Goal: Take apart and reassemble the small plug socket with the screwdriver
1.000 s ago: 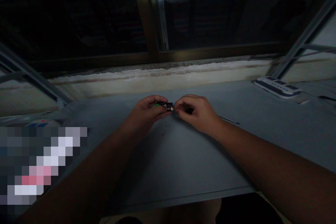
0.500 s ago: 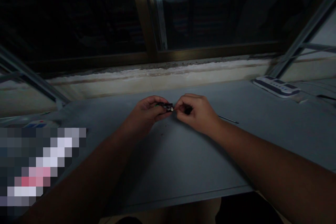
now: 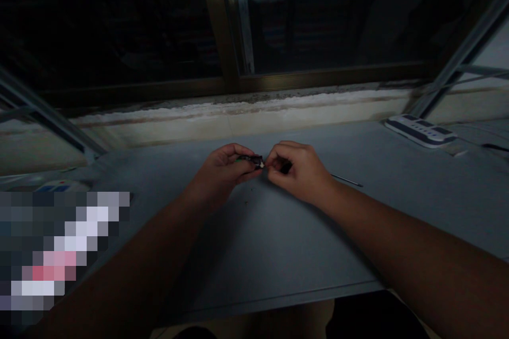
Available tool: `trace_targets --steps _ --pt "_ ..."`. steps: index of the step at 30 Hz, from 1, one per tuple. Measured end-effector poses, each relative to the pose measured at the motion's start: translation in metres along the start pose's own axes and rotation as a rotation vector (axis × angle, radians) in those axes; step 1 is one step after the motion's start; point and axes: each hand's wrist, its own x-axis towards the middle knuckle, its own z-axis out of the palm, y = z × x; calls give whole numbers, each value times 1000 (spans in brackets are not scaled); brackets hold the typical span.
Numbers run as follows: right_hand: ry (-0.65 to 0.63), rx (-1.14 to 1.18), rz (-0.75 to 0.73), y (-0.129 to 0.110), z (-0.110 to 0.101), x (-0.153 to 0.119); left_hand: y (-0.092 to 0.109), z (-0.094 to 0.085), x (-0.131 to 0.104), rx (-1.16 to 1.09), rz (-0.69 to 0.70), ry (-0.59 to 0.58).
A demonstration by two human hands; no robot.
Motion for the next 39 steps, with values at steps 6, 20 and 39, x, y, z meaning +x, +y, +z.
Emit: trace_targets --steps 6,20,39 --pt "-7 -12 -21 -1 0 0 0 1 0 18 -1 20" --pt "11 -37 -93 -3 2 0 -4 -8 3 47 39 -39" --pt "-368 -336 -115 -5 23 -2 35 -52 15 -68 97 189"
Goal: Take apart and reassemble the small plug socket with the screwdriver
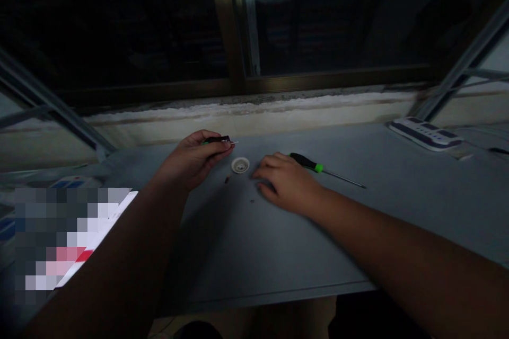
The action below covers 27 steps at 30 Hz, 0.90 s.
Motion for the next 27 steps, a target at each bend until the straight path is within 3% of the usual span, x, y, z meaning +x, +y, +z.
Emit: trace_targets --steps 8,16,23,25,27 --pt "-83 -327 -91 -31 25 50 4 -1 -2 -68 64 -48" --pt "-186 -400 -313 -31 37 86 2 -2 1 -125 92 -25" --pt "-179 -338 -577 -43 21 60 -1 -1 -2 -123 95 -83" --pt "-50 -216 -719 -49 7 44 -2 1 -2 -110 95 -114" --pt "144 -65 -724 -48 -9 29 -6 3 -3 -84 83 -153"
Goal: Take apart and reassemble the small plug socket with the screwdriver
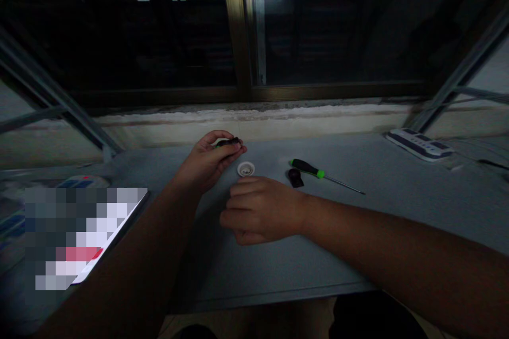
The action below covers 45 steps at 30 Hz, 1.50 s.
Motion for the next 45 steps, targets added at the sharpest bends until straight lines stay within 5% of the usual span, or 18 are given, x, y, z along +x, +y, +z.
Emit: trace_targets --steps 3,7,10,21,45 --pt "300 187 254 4 -23 -24 -7 5 -2 40 -45 -47" --pt "617 419 767 23 -31 -57 -13 14 -5 84 -90 -74" --pt "700 578 917 31 -25 -63 -16 21 -9 98 -108 -103" --pt "630 883 1013 24 -9 -51 -30 32 -14 205 -66 -188" --pt "513 937 1066 26 -14 -55 -32 26 -12 222 -60 -166"
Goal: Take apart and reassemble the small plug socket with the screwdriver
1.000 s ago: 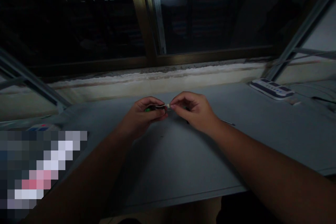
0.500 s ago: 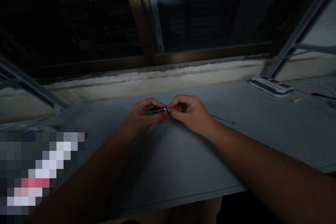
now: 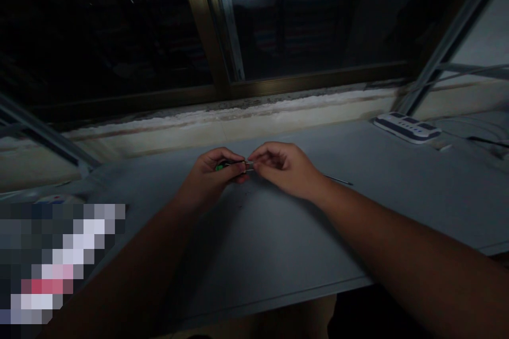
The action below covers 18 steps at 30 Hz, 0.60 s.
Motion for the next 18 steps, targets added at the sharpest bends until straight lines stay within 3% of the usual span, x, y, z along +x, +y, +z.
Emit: trace_targets --steps 10,18 --pt "11 127 48 0 7 -3 2 0 0 -5 39 38" --pt "24 218 270 -5 11 0 1 -1 0 -18 53 27"
